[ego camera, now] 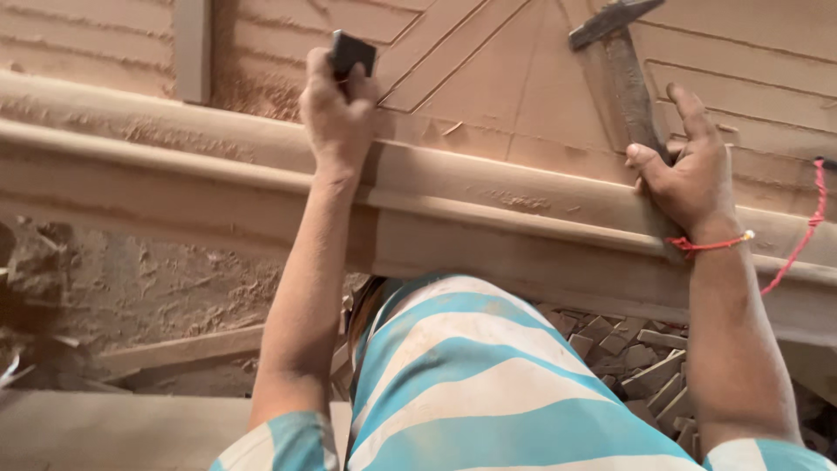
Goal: The person uses a chisel and a hammer to carve geometric patterns into a large piece of wood.
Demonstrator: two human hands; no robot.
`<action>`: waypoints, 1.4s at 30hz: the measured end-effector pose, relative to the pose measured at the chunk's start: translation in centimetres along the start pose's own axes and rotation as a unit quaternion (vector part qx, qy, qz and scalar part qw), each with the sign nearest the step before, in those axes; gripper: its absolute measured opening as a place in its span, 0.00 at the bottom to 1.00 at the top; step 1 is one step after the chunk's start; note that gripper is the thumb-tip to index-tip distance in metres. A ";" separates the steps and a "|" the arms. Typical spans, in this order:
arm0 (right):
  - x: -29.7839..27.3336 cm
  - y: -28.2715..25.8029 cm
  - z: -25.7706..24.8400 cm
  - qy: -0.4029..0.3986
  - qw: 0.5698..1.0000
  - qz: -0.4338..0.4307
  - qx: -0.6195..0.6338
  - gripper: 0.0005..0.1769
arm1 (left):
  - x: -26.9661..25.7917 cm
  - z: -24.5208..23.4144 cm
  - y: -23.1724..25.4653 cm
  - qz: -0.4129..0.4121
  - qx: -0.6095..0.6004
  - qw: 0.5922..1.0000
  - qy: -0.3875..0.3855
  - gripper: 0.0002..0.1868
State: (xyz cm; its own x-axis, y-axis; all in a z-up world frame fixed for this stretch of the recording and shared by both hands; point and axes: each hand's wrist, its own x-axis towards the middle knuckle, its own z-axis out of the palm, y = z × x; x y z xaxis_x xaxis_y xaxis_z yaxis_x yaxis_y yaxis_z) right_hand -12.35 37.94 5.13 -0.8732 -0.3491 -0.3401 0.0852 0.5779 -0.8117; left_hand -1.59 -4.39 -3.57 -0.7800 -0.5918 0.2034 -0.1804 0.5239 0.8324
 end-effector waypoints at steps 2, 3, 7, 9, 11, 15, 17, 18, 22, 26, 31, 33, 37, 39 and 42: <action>0.6 1.3 -1.9 0.047 0.982 -0.032 -0.178 0.37 | 0.0 -0.5 0.6 -0.026 -0.065 0.998 0.001 0.08; 1.7 2.2 -2.9 0.055 0.982 -0.032 -0.179 0.37 | -0.1 -0.8 0.9 -0.009 -0.088 0.996 -0.008 0.07; 7.4 5.0 -6.4 0.108 0.979 -0.087 -0.152 0.30 | 0.5 1.3 2.4 -0.046 -0.130 0.990 -0.036 0.06; 9.5 5.2 -6.9 0.101 0.990 -0.046 -0.090 0.31 | 1.3 3.7 3.1 -0.027 -0.134 0.989 -0.062 0.06; 10.7 5.4 -6.3 0.112 0.992 -0.003 -0.064 0.18 | 2.3 6.5 4.3 -0.009 -0.136 0.987 -0.087 0.06; 11.0 6.3 -6.7 0.093 0.995 -0.009 -0.024 0.14 | 5.8 12.8 7.0 0.136 -0.147 0.979 -0.036 0.10; 11.8 5.3 -6.5 0.119 0.993 0.016 -0.011 0.17 | 8.2 15.5 7.9 0.169 -0.145 0.975 -0.009 0.12; 12.2 4.9 -6.6 0.116 0.993 0.017 -0.012 0.17 | 9.1 16.5 8.0 0.180 -0.098 0.979 0.023 0.09; 11.9 4.0 -6.4 0.111 0.993 0.036 -0.030 0.13 | 10.6 19.5 7.6 0.101 -0.032 0.994 0.015 0.08; 12.1 3.7 -6.8 0.103 0.994 0.025 -0.014 0.12 | 9.6 20.0 7.6 0.215 0.021 0.974 0.062 0.09; 12.2 4.1 -7.2 0.073 0.997 0.011 0.012 0.12 | 9.8 19.8 7.3 0.195 0.026 0.979 0.057 0.08; 12.6 4.5 -7.5 0.064 0.998 0.003 0.012 0.11 | 9.7 19.4 7.5 0.147 -0.011 0.988 0.054 0.07; 12.3 5.5 -7.9 0.040 0.997 -0.008 0.064 0.11 | 7.4 18.3 7.7 0.126 -0.035 0.988 0.086 0.07; 12.2 5.5 -8.2 0.030 0.997 -0.021 0.074 0.11 | 6.4 17.5 7.7 0.100 -0.054 0.990 0.078 0.06; 12.0 5.1 -8.2 0.029 0.996 -0.018 0.083 0.10 | 6.8 18.1 7.6 0.081 -0.086 0.988 0.096 0.05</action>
State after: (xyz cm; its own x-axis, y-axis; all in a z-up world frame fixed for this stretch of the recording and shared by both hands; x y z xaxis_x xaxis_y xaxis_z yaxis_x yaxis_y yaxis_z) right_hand -26.33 42.75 0.80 -0.9028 -0.3213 -0.2858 0.1274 0.4350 -0.8914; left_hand -19.09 6.69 -5.24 -0.6587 -0.6229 0.4220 0.0557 0.5190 0.8530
